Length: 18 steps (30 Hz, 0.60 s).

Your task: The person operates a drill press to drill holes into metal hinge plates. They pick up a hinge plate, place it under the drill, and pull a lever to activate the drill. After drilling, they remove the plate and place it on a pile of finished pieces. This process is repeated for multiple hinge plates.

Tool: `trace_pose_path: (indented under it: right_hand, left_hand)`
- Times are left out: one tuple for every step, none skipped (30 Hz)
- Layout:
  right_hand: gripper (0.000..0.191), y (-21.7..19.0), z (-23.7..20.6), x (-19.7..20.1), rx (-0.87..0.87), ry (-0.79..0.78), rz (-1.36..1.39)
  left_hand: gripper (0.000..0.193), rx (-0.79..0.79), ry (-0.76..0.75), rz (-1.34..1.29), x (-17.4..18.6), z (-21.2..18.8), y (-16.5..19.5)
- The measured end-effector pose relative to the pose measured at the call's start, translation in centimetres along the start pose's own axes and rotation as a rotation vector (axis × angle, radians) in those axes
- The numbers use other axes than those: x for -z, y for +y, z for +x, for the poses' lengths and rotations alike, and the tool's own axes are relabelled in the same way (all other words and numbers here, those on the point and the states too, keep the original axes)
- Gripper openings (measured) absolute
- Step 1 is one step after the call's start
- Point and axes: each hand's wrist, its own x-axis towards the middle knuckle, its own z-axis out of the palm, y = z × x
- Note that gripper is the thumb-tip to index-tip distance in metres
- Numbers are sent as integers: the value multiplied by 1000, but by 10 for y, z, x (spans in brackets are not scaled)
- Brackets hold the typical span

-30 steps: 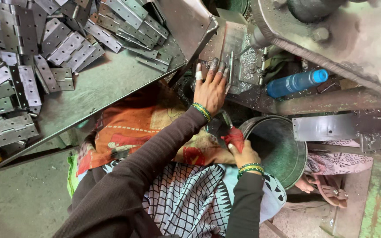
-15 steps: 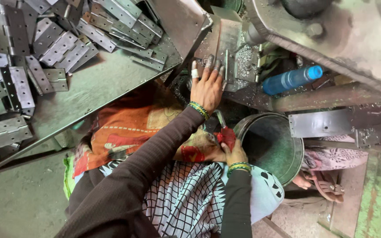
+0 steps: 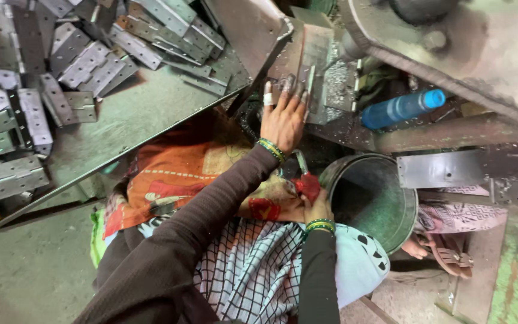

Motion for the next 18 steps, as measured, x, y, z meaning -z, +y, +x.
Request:
trace_pose_path:
  right_hand:
    - [68, 1, 1, 0, 27, 13, 13]
    - [68, 2, 1, 5, 47, 44, 25]
    - [67, 2, 4, 15, 37, -15, -29]
    - [67, 2, 9, 30, 36, -85, -87]
    - [68, 0, 6, 41, 26, -168, -145]
    - [63, -1, 0, 51, 53, -155, -157]
    - [59, 1, -2, 68, 79, -135, -166]
    - [55, 1, -3, 83, 105, -109, -177]
    - [53, -1, -6, 89, 108, -79, -172]
    - [51, -3, -9, 91, 106, -48, -169]
    - [50, -5, -11, 90, 110, -16, -165]
    - [52, -6, -12, 84, 79, -24, -155]
    - [55, -8, -13, 72, 49, -34, -143]
    - [57, -9, -11, 58, 20, -44, -132]
    - [58, -8, -10, 43, 55, -4, -78]
    - [60, -6, -10, 27, 82, 37, -24]
    - [63, -2, -8, 15, 112, 81, 32]
    - [63, 2, -4, 8, 89, 75, 34]
  left_hand:
    - [43, 4, 11, -13, 2, -2, 0]
    - [43, -3, 32, -37, 2, -2, 1]
    - [42, -11, 69, -53, 2, -1, 0]
    - [44, -9, 65, -16, 1, 2, 0]
    - [46, -4, 46, 20, -2, 3, -1]
    - [48, -6, 21, 55, -5, 4, -1]
    - [47, 10, -3, 48, -8, 7, -2]
    - [46, 23, -23, 39, -13, 12, -4]
    - [44, 37, -48, 25, -17, 15, -4]
    - [43, 43, -64, 15, -21, 18, -4]
    - [43, 49, -75, 9, -24, 21, -5]
    - [42, 58, -82, 9, -26, 24, -5]
    - [43, 48, -52, 18, -27, 25, -5]
    - [44, 39, -21, 28, -27, 25, -5]
    - [44, 29, 7, 36, -26, 25, -5]
    - [43, 39, -12, 23, -25, 24, -5]
    - [42, 48, -29, 12, -23, 23, -5]
    - [41, 65, -38, 11, -21, 23, -6]
